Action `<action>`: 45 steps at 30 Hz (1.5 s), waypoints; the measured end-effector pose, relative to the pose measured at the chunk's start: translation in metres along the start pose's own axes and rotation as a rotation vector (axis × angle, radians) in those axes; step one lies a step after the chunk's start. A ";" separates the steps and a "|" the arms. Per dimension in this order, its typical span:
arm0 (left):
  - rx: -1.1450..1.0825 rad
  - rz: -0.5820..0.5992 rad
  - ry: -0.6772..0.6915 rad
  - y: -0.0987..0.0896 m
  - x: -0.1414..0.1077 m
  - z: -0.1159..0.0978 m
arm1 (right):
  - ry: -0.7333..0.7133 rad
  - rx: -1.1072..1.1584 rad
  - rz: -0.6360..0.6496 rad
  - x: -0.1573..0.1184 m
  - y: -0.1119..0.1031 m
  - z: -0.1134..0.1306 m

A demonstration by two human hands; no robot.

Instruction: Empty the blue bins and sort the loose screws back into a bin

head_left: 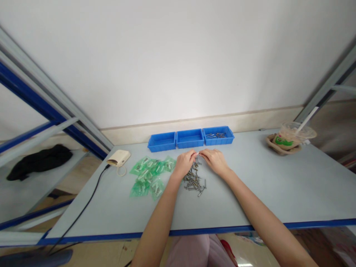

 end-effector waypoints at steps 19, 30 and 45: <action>0.022 0.003 -0.011 -0.001 0.000 -0.001 | 0.008 0.066 0.002 -0.002 0.001 -0.001; -0.195 0.041 -0.051 0.004 0.004 0.007 | 0.059 0.076 0.028 -0.003 0.005 -0.003; -0.174 0.063 -0.037 0.005 0.003 0.004 | 0.086 0.065 -0.010 -0.004 0.001 -0.009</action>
Point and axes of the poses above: each hand's wrist, its own x-axis towards the middle knuckle, its own y-axis out of the palm, z = x × y, the point moved 7 cm from there along x, towards the middle knuckle, and after that the axes turned 12 degrees about -y, right-handed, at the moved point
